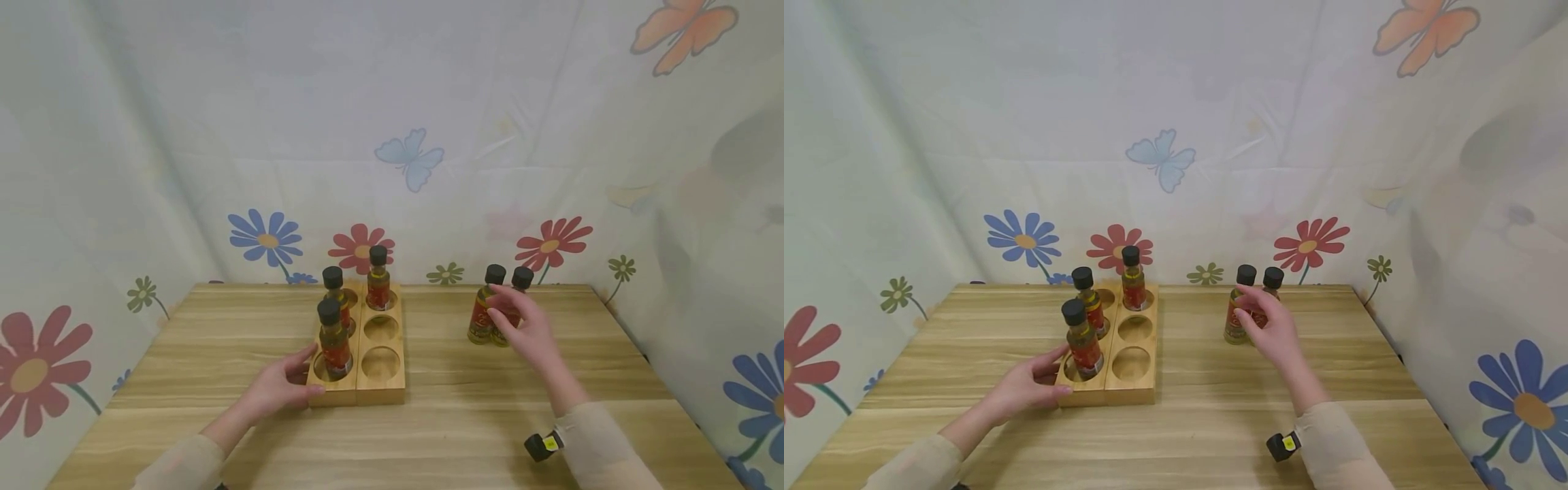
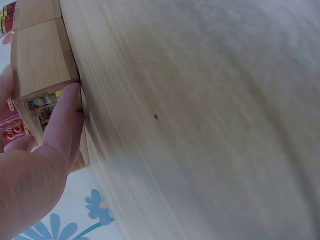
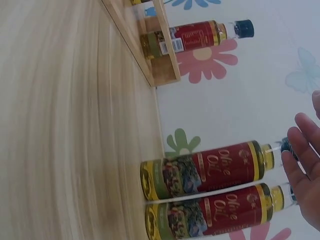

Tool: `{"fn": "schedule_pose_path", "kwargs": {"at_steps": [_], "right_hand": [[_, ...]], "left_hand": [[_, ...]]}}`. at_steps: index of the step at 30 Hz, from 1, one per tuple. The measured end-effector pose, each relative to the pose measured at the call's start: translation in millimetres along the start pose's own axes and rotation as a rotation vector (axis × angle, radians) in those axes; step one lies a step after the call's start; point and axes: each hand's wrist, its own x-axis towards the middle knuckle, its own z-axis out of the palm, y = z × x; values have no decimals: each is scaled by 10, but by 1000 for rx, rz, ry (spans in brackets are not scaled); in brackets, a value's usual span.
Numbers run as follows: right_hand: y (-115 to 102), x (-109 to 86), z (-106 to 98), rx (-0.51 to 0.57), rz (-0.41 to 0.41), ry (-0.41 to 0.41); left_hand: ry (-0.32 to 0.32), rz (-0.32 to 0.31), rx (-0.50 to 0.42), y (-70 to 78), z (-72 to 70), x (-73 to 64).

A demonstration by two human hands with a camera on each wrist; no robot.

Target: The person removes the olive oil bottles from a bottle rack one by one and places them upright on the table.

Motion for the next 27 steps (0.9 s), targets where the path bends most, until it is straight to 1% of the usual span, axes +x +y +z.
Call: {"fn": "schedule_pose_path", "kwargs": {"at_steps": [3, 5, 9, 12, 13, 15, 16, 22, 23, 24, 27], "right_hand": [[-15, 6, 85, 24, -24, -22], [-48, 17, 136, 32, -45, -28], [-272, 49, 191, 40, -72, -39], [-441, 70, 211, 41, -67, -52], [-458, 73, 224, 47, -60, -57], [-472, 81, 257, 57, -52, -68], [-442, 84, 284, 62, -46, -71], [-166, 103, 469, 88, -22, -72], [-147, 108, 488, 89, -23, -71], [-139, 114, 507, 95, -27, -70], [-291, 144, 513, 102, -44, -68]], "left_hand": [[6, 2, 15, -7, 1, 1], [2, 3, 5, -11, 1, 2], [-9, 8, -14, -15, -2, 1], [-9, 11, -13, -11, -4, 0], [-10, 11, -16, -9, -2, 0], [-9, 11, -16, -6, 0, -1], [-9, 12, -14, -5, 1, -2], [-13, 12, -20, -9, 5, 0], [-15, 14, -25, -14, 4, 1], [-18, 15, -32, -18, 2, 2], [-24, 22, -42, -28, -2, 6]]}}
